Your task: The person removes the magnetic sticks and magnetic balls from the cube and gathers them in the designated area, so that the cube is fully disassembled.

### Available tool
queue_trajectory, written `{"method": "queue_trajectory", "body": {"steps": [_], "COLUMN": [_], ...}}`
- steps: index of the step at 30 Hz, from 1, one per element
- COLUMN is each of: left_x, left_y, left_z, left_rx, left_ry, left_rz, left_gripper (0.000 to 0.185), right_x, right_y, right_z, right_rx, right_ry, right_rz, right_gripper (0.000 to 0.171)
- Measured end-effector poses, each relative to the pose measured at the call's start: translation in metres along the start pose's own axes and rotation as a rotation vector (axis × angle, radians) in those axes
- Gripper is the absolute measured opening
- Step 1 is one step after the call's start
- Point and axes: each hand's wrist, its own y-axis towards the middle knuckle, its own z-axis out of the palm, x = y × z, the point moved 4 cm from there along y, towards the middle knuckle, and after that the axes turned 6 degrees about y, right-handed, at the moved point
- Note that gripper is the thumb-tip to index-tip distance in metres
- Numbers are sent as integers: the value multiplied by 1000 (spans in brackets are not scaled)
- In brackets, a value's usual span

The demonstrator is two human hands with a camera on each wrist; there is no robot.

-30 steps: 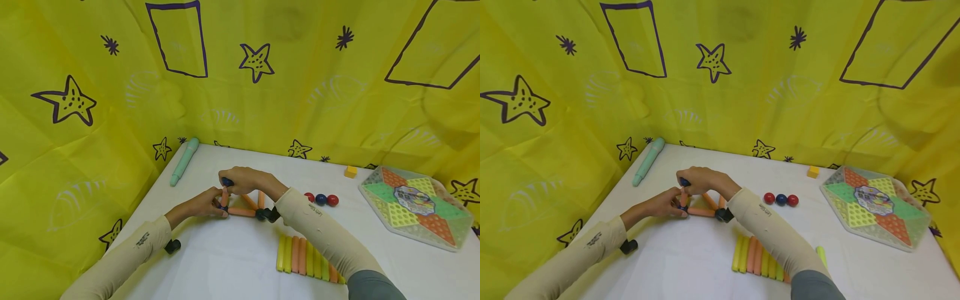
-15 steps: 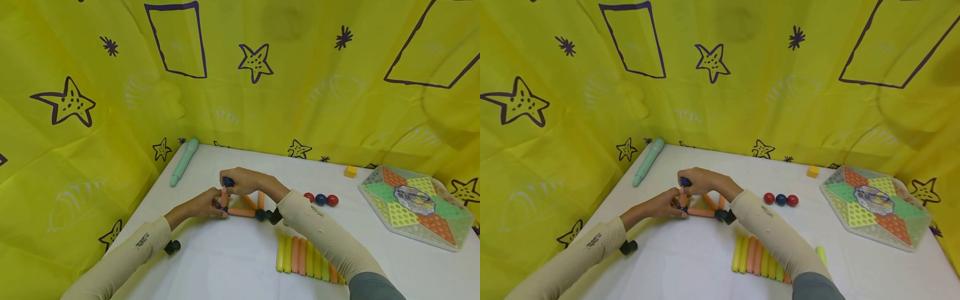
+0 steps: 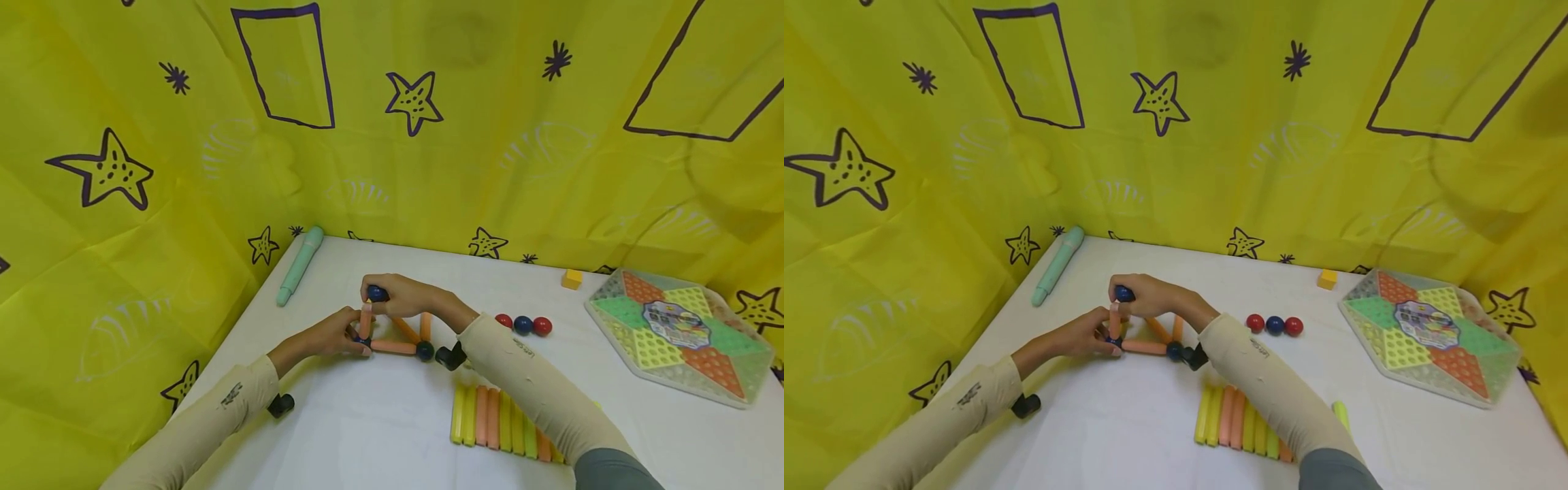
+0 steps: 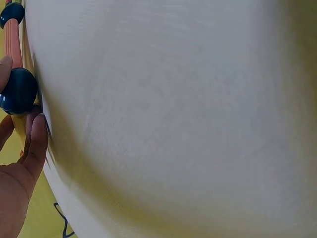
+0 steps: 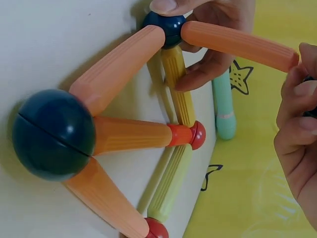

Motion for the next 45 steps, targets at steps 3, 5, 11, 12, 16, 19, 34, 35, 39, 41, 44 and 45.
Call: {"method": "queue_trajectory", "body": {"steps": [3, 5, 11, 12, 16, 19, 34, 35, 39, 41, 44, 45], "left_x": [0, 0, 1, 1, 0, -1, 0, 0, -2, -2, -2, -2], "left_y": [1, 1, 0, -2, -6, -7, -8, -8, -8, -8, -8, -8], "left_z": [0, 0, 2, 2, 2, 3, 4, 4, 4, 4, 4, 4], "left_rx": [-3, -5, -17, -19, -31, -31, -37, -36, -31, -28, -23, -23], "left_ry": [1, 3, 35, 38, 45, 44, 53, 53, 52, 46, 44, 40], "left_rz": [-8, -9, -42, -61, -121, -119, -183, -181, -165, -163, -166, -173], "left_gripper": [39, 41, 42, 45, 55, 55, 59, 58, 56, 56, 57, 58], "right_x": [0, 1, 2, 2, 0, -11, -97, -100, -107, -108, -110, -111], "right_y": [-3, -7, -34, -42, -81, -117, -293, -298, -308, -311, -312, -312], "right_z": [0, -1, -8, -10, -25, -38, -84, -83, -79, -78, -78, -77], "right_rx": [1, -1, 0, 5, -2, -63, -504, -496, -489, -492, -477, -466], "right_ry": [47, 96, 276, 299, 354, 349, 38, 22, -40, -106, -202, -234], "right_rz": [-23, -31, 53, 79, 188, 238, 515, 526, 539, 548, 585, 600], "right_gripper": [6, 7, 21, 24, 38, 44, 47, 45, 33, 29, 32, 33]}}
